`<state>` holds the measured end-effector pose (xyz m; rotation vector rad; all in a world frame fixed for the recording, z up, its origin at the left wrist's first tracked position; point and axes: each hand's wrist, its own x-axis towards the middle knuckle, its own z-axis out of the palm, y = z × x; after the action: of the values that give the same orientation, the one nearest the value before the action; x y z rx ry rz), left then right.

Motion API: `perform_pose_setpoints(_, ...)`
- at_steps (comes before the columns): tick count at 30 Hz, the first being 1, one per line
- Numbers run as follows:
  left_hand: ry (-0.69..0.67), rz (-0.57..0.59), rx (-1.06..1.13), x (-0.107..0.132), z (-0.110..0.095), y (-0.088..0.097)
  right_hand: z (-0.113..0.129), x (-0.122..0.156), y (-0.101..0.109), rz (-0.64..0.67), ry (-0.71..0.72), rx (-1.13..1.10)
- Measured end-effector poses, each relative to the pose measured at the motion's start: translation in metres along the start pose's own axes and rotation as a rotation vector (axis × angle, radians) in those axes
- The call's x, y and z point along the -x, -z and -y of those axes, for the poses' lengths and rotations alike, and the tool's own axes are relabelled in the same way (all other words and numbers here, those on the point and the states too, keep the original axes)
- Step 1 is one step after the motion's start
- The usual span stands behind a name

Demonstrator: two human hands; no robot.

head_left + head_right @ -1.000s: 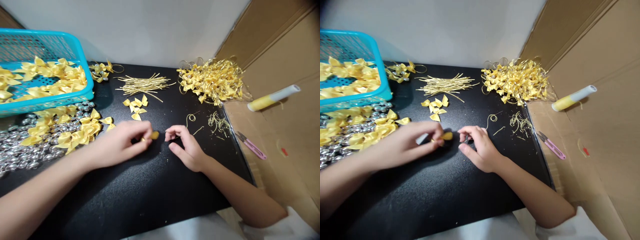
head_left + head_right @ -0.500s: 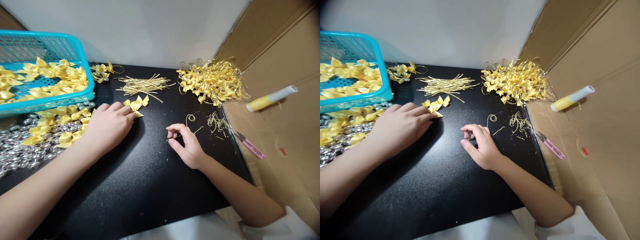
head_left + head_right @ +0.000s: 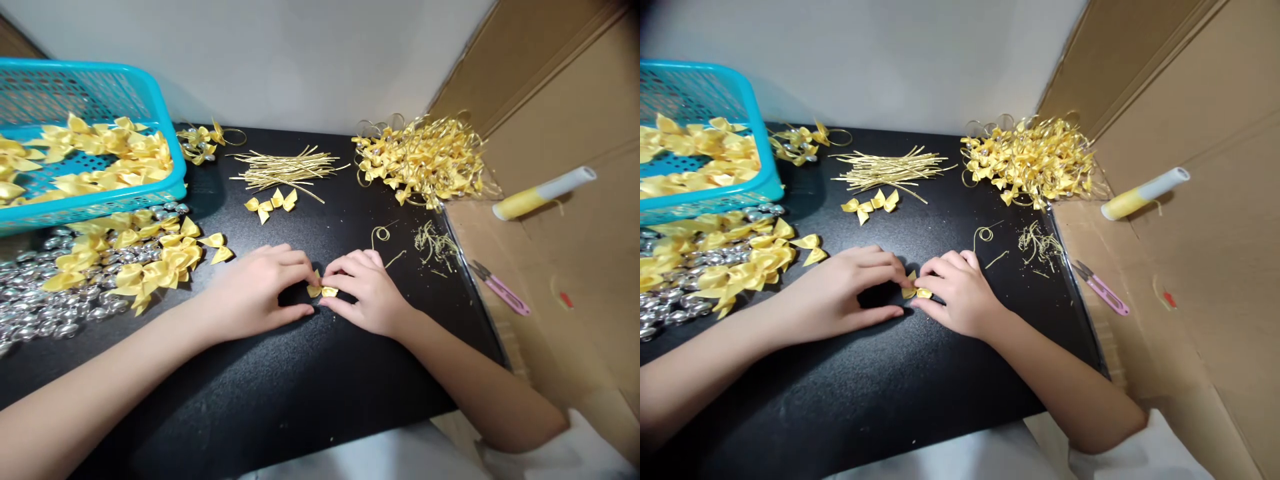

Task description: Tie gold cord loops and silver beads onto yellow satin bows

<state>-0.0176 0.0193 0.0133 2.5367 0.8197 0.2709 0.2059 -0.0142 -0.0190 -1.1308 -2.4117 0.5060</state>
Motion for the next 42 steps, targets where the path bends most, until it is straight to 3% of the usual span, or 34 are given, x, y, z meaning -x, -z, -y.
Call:
perform_pose_setpoints(4,-0.104,-0.113,-0.158,0.001,0.001,-0.015,0.000,0.000,0.003,0.055,0.026,0.008)
perform_pose_setpoints(7,-0.144,-0.175,-0.151,0.000,0.001,-0.020,0.000,0.000,0.005,-0.004,0.059,-0.005)
perform_pose_setpoints(11,0.004,-0.183,0.234,-0.001,-0.005,-0.016,0.002,-0.001,0.006,-0.138,0.017,-0.211)
perform_pose_setpoints(14,0.094,-0.187,0.447,-0.001,-0.011,-0.012,0.002,-0.002,0.006,-0.131,-0.043,-0.357)
perform_pose_setpoints(31,0.371,-0.216,0.837,-0.002,-0.014,-0.017,0.004,-0.003,0.007,-0.161,-0.144,-0.341)
perform_pose_setpoints(35,0.429,-0.184,0.843,-0.003,-0.013,-0.016,0.003,-0.001,0.009,-0.238,-0.141,-0.242)
perform_pose_setpoints(38,0.425,-0.158,0.853,-0.002,-0.012,-0.015,0.002,-0.001,0.011,-0.247,-0.085,-0.187)
perform_pose_setpoints(42,0.378,-0.131,0.797,-0.002,-0.011,-0.013,0.004,-0.002,0.012,-0.161,-0.078,-0.162)
